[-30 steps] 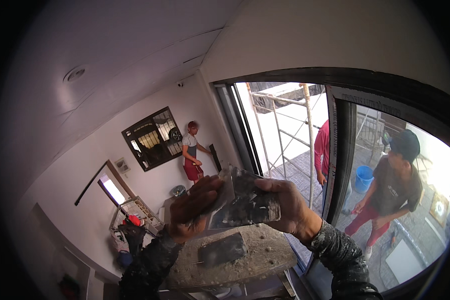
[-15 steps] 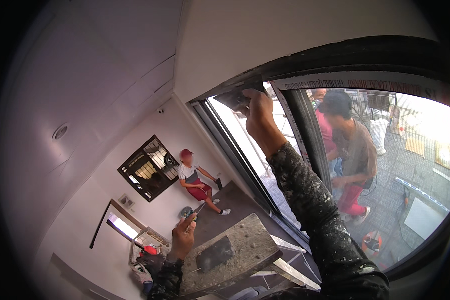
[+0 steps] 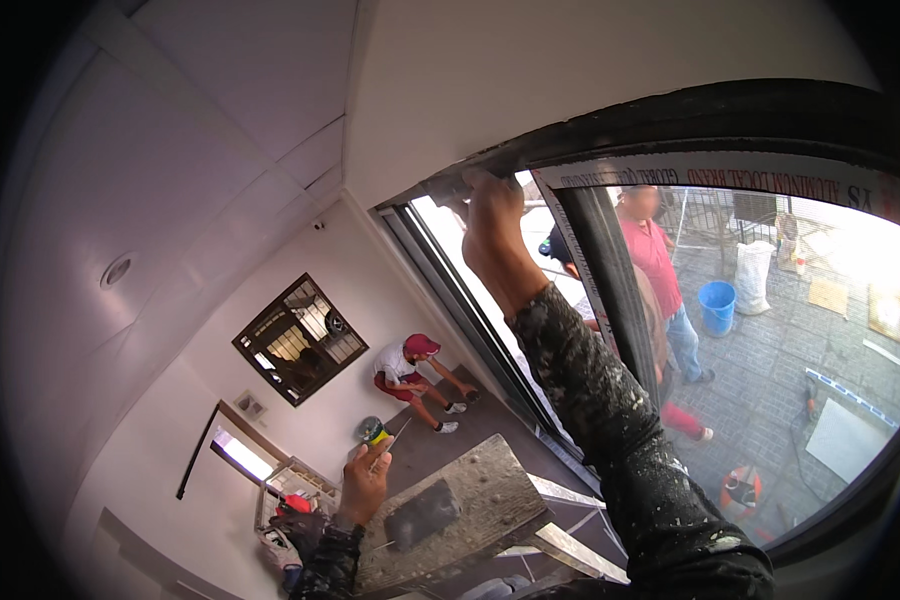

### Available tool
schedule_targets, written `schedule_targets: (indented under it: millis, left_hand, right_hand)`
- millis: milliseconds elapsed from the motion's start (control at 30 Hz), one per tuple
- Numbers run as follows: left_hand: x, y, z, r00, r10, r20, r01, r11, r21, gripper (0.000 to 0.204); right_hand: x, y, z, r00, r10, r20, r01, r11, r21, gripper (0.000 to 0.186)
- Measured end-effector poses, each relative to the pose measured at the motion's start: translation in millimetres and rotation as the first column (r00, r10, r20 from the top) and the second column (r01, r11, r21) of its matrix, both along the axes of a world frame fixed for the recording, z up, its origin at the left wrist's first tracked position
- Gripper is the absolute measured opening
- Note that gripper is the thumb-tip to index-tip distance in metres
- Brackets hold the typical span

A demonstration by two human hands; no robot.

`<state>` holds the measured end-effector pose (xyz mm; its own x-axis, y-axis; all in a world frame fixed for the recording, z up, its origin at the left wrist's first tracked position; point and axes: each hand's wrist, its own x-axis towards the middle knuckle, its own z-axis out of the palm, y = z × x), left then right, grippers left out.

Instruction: The person applies a bead of sealant along the top edge of a window frame using a caulking gun, then smooths it with a finger and a small tool. They repeatedly scrape excess material from the tools and continue smoothing the bead along the frame.

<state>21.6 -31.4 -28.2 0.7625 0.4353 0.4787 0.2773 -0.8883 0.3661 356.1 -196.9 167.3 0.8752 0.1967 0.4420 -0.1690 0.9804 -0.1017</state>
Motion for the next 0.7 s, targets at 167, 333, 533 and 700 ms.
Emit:
schedule_targets:
  millis: [167, 333, 533, 700]
  left_hand:
    - [0.8, 0.1, -1.0, 1.0, -0.007, 0.02, 0.006, 1.0, 0.014, 0.031]
    - [-0.2, 1.2, -1.0, 1.0, 0.0, -0.007, 0.0, 1.0, -0.02, 0.032]
    - [2.0, -0.8, -0.1, 1.0, 0.021, -0.02, -0.022, 0.998, -0.058, 0.032]
    - [4.6, -0.2, -1.1, 1.0, 0.008, -0.019, -0.009, 0.999, -0.034, 0.033]
  right_hand:
    - [-45.1, 5.1, -12.2, 0.965, -0.187, 0.183, 0.213, 0.968, -0.135, 0.035]
    - [-11.3, 3.7, -24.0, 0.998, -0.061, -0.001, 0.061, 0.996, -0.064, 0.014]
    - [-14.6, 6.7, -0.7, 0.932, -0.295, 0.213, 0.31, 0.95, -0.044, 0.017]
    - [9.6, 14.0, -67.6, 0.999, 0.05, 0.006, -0.048, 0.978, -0.204, 0.041]
